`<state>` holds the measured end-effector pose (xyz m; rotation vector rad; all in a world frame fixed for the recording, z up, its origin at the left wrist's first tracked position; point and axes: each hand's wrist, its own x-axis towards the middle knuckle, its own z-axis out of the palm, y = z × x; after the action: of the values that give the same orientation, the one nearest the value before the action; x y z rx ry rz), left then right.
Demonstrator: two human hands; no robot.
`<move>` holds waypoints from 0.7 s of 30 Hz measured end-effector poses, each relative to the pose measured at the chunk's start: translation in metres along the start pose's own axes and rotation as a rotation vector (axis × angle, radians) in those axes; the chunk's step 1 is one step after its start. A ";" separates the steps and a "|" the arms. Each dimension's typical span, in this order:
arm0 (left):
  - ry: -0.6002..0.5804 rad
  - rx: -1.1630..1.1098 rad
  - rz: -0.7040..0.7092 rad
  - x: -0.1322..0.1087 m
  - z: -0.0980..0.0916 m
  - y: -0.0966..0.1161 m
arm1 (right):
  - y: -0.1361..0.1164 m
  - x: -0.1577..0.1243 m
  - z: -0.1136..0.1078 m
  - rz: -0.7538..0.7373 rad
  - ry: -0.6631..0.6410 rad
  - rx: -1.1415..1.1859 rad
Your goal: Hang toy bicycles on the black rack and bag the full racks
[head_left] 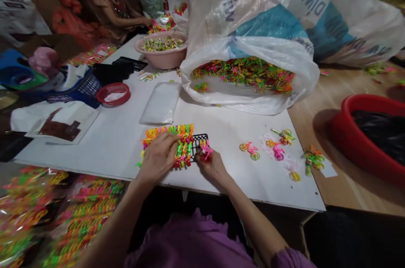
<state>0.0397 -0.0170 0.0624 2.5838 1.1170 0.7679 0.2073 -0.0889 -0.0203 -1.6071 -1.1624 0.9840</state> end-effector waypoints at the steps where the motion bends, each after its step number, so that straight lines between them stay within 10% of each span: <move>1: -0.010 -0.012 0.031 -0.008 0.002 0.003 | 0.001 -0.001 0.004 -0.011 0.024 0.000; 12: -0.105 0.046 0.134 -0.029 0.025 0.026 | 0.004 -0.011 0.018 -0.224 -0.014 -0.422; 21: -0.039 0.093 0.112 -0.022 0.039 0.032 | 0.008 -0.006 0.017 -0.240 0.011 -0.303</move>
<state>0.0680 -0.0553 0.0340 2.7462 1.0270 0.7019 0.1918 -0.0923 -0.0322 -1.6527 -1.5136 0.6669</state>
